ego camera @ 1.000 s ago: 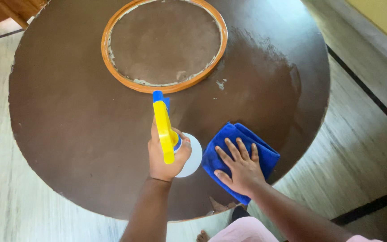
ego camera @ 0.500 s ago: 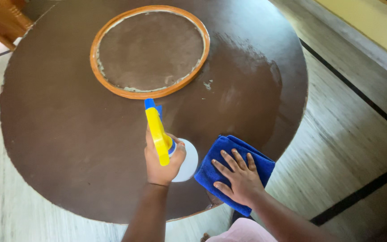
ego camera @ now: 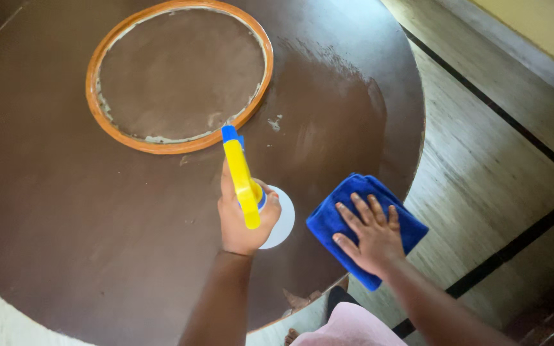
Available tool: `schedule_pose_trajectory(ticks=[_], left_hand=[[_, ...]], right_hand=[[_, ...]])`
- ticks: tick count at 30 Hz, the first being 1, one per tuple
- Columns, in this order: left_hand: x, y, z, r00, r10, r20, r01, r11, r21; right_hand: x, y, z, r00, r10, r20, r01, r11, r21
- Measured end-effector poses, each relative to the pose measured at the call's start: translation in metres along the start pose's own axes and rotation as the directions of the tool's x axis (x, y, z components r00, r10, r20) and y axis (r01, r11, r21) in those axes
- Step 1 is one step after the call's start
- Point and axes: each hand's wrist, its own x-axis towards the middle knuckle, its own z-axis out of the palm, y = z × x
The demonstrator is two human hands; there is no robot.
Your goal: The person sprays a cleaning solution onto a round wooden table and wipes the surface with a blue cloth. The person repeatedly sprays and wipes different sections of the table, moving around the perimeter.
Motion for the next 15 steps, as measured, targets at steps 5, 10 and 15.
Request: schedule_pose_trajectory(ticks=[5, 10, 15], left_hand=[[0.024, -0.002, 0.026, 0.998, 0.02, 0.06, -0.018, 0.999, -0.042], [0.057, -0.008, 0.057, 0.994, 0.011, 0.108, -0.008, 1.0, -0.028], [0.09, -0.011, 0.089, 0.988, 0.006, 0.151, 0.0, 0.999, -0.038]], right_hand=[[0.028, 0.041, 0.003, 0.989, 0.138, 0.047, -0.14, 0.99, 0.03], [0.062, 0.079, 0.005, 0.97, 0.242, 0.028, -0.244, 0.966, 0.087], [0.107, 0.113, 0.007, 0.923, 0.381, 0.056, -0.385, 0.914, 0.128]])
